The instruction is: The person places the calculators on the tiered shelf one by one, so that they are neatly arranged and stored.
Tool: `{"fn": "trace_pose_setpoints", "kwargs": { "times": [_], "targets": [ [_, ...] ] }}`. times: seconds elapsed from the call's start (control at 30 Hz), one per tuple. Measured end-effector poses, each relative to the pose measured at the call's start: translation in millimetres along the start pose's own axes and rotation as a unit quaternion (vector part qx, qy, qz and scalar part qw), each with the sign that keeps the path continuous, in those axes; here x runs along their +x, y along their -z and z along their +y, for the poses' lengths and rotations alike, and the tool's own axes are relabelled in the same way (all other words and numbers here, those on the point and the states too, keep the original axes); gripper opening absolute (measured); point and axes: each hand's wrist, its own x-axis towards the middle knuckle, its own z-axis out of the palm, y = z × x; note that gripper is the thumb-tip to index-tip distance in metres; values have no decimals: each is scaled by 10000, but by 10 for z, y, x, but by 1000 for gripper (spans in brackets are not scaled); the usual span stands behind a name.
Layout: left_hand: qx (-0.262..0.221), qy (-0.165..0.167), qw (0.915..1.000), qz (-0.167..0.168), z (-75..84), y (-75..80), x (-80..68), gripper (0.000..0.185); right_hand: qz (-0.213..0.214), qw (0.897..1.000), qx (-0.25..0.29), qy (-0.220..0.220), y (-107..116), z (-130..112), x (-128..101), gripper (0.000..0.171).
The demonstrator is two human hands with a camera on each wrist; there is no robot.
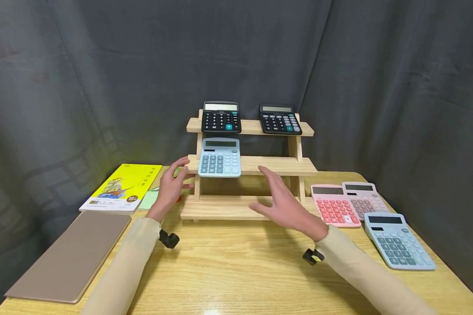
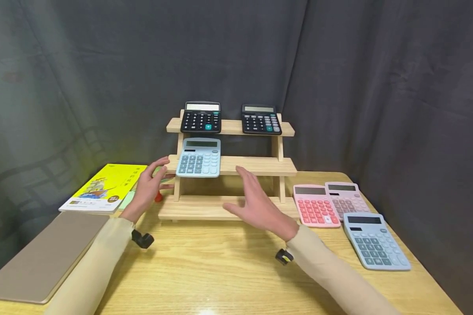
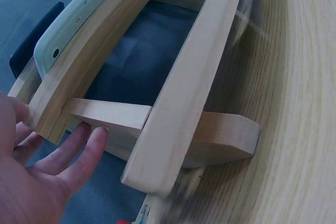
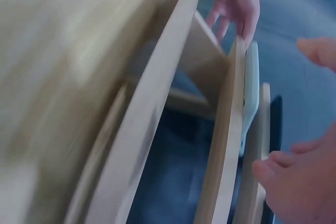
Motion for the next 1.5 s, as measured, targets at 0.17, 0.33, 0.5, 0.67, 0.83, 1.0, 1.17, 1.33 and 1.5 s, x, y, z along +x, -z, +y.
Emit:
{"fn": "trace_pose_setpoints", "kwargs": {
  "times": [0.17, 0.33, 0.5, 0.67, 0.83, 1.0, 1.17, 1.33, 1.5],
  "targets": [
    [-75, 63, 9999, -32, 54, 0, -13, 42, 56, 9994, -208, -254, 248, 222, -404, 101],
    [65, 164, 9998, -5, 41, 3, 7, 42, 251, 9976, -345, -539, 444, 443, -782, 100],
    [252, 180, 9995, 78, -5, 11, 3, 43, 242, 9964, -519, -632, 600, 608, -1104, 99],
    [158, 90, 9998, 82, -42, 19, -5, 43, 255, 9949, -463, -858, 743, 763, -1387, 102],
    [42, 8, 10000, -1, -48, 24, -9, 43, 256, 9901, -595, -1244, 899, 944, -1619, 107],
    [-2, 6, 10000, -8, -53, 20, 5, 44, 195, 9844, -788, -1560, 1044, 1164, -1819, 108],
    [84, 13, 10000, 38, -38, 5, 6, 43, 148, 9764, -966, -1929, 1191, 1390, -1971, 108],
    [-20, -76, 10000, 36, -33, -13, 10, 41, 228, 9654, -1307, -2244, 1308, 1589, -2118, 116],
    [-35, -54, 10000, 74, -29, -19, 18, 41, 302, 9577, -1294, -2553, 1411, 1753, -2278, 115]
  ]
}}
